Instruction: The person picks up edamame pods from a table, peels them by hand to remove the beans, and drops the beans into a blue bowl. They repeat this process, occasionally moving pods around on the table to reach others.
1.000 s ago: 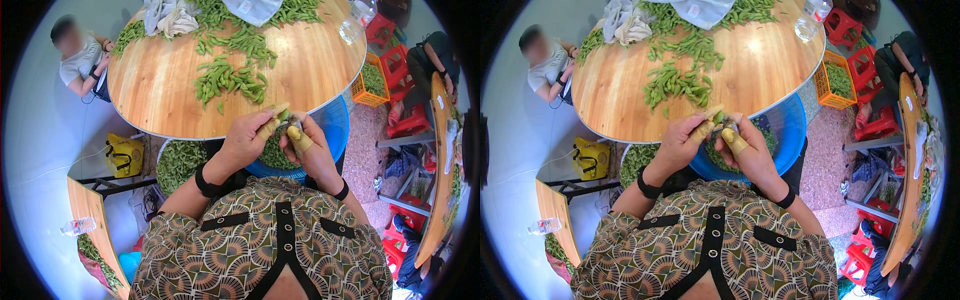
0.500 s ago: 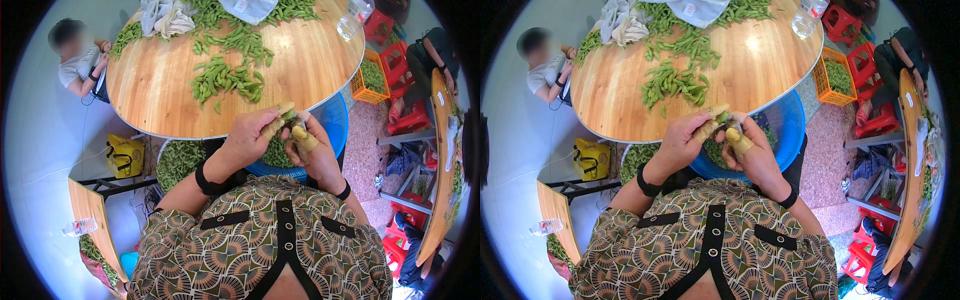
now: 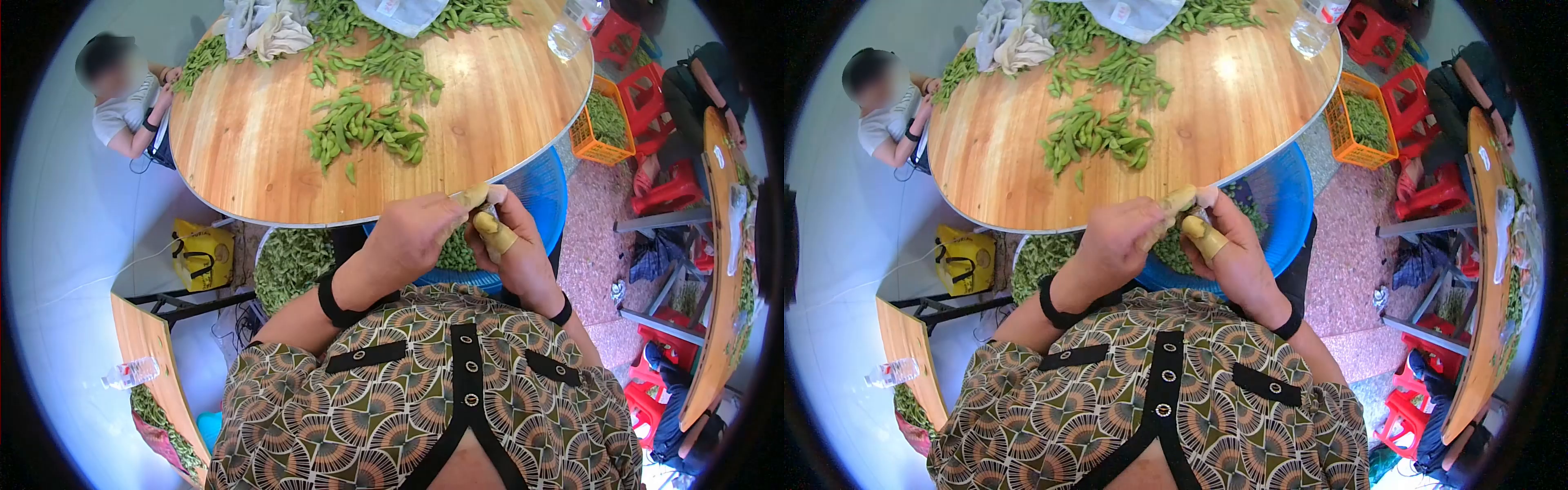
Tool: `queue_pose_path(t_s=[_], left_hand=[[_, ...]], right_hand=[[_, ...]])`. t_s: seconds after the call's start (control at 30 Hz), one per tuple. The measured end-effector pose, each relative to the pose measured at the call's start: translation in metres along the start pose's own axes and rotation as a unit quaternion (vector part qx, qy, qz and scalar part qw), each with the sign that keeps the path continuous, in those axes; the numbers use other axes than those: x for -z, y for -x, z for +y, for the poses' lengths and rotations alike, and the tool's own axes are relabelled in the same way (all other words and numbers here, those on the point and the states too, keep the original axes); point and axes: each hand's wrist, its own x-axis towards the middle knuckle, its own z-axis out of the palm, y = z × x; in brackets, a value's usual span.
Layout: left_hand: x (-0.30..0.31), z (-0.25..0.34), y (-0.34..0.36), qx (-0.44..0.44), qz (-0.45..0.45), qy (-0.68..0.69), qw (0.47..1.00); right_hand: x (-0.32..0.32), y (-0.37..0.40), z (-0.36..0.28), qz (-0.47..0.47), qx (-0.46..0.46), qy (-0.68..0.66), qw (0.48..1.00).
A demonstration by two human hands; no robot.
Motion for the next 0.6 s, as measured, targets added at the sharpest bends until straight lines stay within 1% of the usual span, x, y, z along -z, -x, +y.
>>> queue_pose_path(t_s=[0.03, 0.07, 0.1, 0.13, 0.17, 0.2, 0.23, 0.3, 0.33, 0.37, 0.4, 0.43, 0.5, 0.53, 0.57, 0.6], left_hand=[[-0.001, -0.001, 0.003, 0.0, -0.001, 0.001, 1.0], [0.0, -0.003, 0.006, 0.175, -0.047, 0.205, 0.962], [0.001, -0.005, 0.009, 0.337, -0.091, 0.393, 0.851], [-0.001, -0.01, 0.011, 0.337, -0.092, 0.394, 0.85], [-0.004, -0.016, 0.014, 0.378, -0.082, 0.543, 0.746], [-0.006, -0.019, 0.014, 0.405, -0.069, 0.671, 0.617], [-0.007, -0.018, 0.014, 0.404, -0.071, 0.672, 0.617], [-0.011, -0.011, 0.012, 0.396, -0.05, 0.5, 0.769], [-0.014, -0.011, 0.012, 0.395, -0.05, 0.5, 0.769], [-0.018, -0.013, 0.012, 0.23, -0.013, 0.278, 0.933], [-0.022, -0.014, 0.013, 0.041, 0.026, 0.026, 0.999], [-0.025, -0.014, 0.014, 0.042, 0.026, 0.025, 0.998], [-0.028, -0.012, 0.016, 0.061, 0.056, 0.004, 0.997], [-0.027, -0.011, 0.016, 0.061, 0.056, 0.003, 0.997], [-0.024, -0.008, 0.015, 0.201, 0.033, 0.117, 0.972], [-0.022, -0.006, 0.014, 0.335, 0.008, 0.227, 0.915]], right_hand=[[0.001, 0.0, 0.001, 0.002, 0.0, 0.0, 1.0], [0.003, -0.001, 0.003, -0.003, -0.026, -0.063, 0.998], [0.004, -0.002, 0.005, -0.008, -0.05, -0.126, 0.991], [0.006, -0.002, 0.006, -0.005, -0.05, -0.126, 0.991], [0.009, -0.003, 0.007, -0.02, -0.072, -0.169, 0.983], [0.011, -0.003, 0.008, -0.035, -0.093, -0.212, 0.972], [0.014, -0.004, 0.011, -0.033, -0.092, -0.211, 0.973], [0.02, -0.007, 0.016, -0.044, -0.11, -0.24, 0.964], [0.021, -0.007, 0.016, -0.044, -0.11, -0.239, 0.964], [0.022, -0.007, 0.015, -0.029, -0.117, -0.229, 0.966], [0.021, -0.008, 0.015, -0.013, -0.124, -0.22, 0.967], [0.019, -0.007, 0.014, -0.014, -0.125, -0.22, 0.967], [0.012, -0.005, 0.01, 0.028, -0.13, -0.155, 0.979], [0.01, -0.003, 0.009, 0.027, -0.129, -0.155, 0.979], [0.007, -0.001, 0.009, 0.037, -0.119, -0.13, 0.984], [0.006, 0.001, 0.009, 0.047, -0.108, -0.106, 0.987]])
